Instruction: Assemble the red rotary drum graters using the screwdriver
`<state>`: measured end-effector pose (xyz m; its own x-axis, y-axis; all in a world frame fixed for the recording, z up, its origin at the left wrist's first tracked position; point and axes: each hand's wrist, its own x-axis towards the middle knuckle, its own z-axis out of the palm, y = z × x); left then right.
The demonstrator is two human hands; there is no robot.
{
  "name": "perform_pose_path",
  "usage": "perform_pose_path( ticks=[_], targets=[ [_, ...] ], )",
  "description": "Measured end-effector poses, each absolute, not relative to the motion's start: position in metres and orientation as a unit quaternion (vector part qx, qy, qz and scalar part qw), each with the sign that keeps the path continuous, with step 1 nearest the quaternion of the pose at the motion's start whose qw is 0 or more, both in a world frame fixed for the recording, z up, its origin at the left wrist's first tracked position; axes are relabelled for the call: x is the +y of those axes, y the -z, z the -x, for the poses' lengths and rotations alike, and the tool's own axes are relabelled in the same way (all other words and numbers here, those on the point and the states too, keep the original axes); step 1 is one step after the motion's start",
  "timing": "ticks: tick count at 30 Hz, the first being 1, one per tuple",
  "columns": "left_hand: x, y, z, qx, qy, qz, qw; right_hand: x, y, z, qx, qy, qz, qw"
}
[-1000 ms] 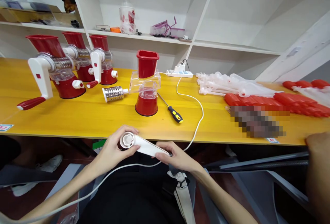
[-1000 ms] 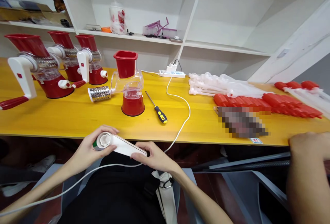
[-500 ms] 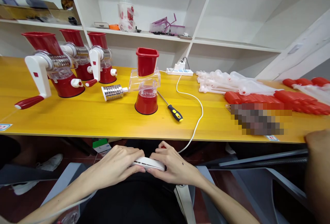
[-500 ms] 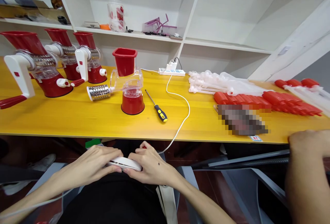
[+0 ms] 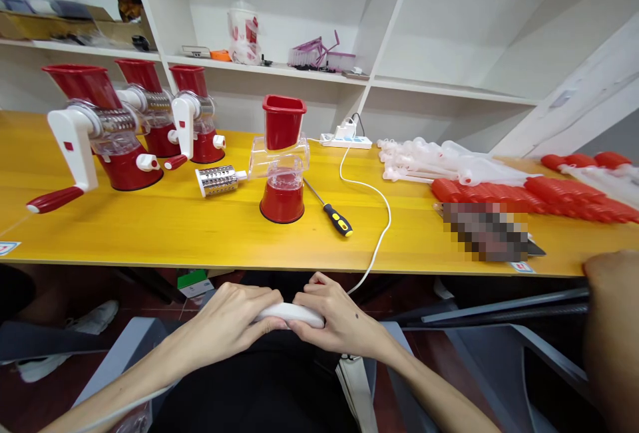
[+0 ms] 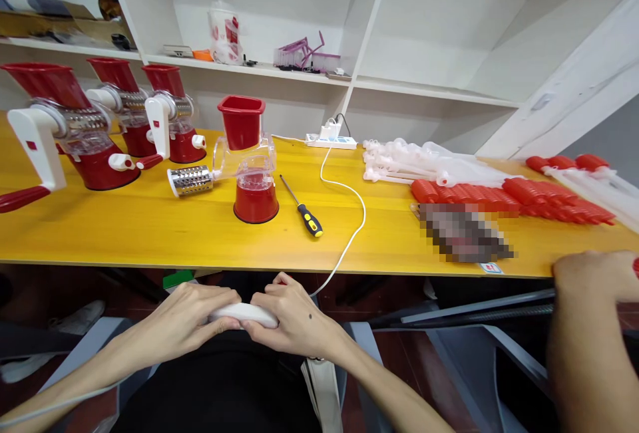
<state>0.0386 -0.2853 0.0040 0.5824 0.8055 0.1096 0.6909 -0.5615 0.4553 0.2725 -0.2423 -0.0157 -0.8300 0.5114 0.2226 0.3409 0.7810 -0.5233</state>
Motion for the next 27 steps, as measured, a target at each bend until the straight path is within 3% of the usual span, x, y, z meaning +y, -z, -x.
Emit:
perform_pose_path(
  ticks=[4,10,17,27],
  targets=[
    [-0.285,-0.002,-0.039,0.421,-0.134,-0.867,0.229,-0.240,0.018,-0.274,-0.939,-0.208,0.207,0.177],
    [-0.286,0.002,-0.037,0.432,-0.109,-0.882,0.154,-0.241,0.018,-0.274,-0.948,-0.160,0.195,0.196],
    [-0.287,0.003,-0.041,0.440,-0.113,-0.877,0.157,-0.246,0.019,-0.272,-0.941,-0.151,0.217,0.211],
    [-0.282,-0.005,-0.022,0.503,-0.225,-0.761,0.341,-0.237,0.012,-0.277,-0.896,-0.248,0.209,0.303]
  ],
)
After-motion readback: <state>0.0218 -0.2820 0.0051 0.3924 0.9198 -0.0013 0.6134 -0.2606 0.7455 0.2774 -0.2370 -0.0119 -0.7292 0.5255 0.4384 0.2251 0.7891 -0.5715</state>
